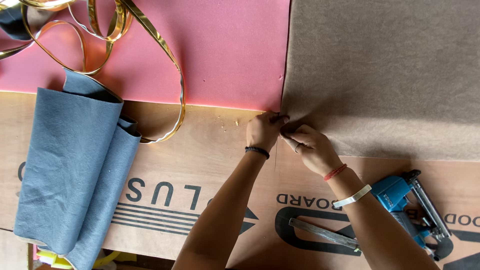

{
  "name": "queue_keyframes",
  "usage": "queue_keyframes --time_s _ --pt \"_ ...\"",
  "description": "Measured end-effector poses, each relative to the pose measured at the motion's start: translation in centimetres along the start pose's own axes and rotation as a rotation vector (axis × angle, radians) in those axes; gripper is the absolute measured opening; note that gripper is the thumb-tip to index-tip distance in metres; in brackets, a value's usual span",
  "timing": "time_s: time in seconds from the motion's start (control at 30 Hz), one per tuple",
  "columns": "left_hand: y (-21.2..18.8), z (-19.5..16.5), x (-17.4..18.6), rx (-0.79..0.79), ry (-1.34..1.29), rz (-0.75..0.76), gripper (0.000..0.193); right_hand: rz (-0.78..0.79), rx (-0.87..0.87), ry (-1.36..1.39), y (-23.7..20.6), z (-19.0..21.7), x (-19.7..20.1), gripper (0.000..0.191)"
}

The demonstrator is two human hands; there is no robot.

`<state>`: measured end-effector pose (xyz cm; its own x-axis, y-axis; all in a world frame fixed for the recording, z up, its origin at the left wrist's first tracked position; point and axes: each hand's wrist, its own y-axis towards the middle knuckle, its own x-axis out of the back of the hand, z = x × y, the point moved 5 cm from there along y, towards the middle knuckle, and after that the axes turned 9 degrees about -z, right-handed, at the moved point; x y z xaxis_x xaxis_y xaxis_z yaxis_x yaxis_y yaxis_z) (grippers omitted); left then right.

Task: The person stretches brown fabric over a plywood panel with pink foam and staples it in place using a pneumatic nail gun. They pull the fabric taut around the edges and corners, press it flat, and staple along the sides while working on the brick floor of a workshop.

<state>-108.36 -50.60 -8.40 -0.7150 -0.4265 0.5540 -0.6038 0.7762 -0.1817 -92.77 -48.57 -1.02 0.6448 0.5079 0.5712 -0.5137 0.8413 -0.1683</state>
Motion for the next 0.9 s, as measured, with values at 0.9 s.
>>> queue_keyframes --time_s 0.9 --pt "-1.8 -1.5 2.6 -0.444 0.069 -0.262 0.012 -0.104 0.292 -0.457 0.5 1.5 -1.5 0.029"
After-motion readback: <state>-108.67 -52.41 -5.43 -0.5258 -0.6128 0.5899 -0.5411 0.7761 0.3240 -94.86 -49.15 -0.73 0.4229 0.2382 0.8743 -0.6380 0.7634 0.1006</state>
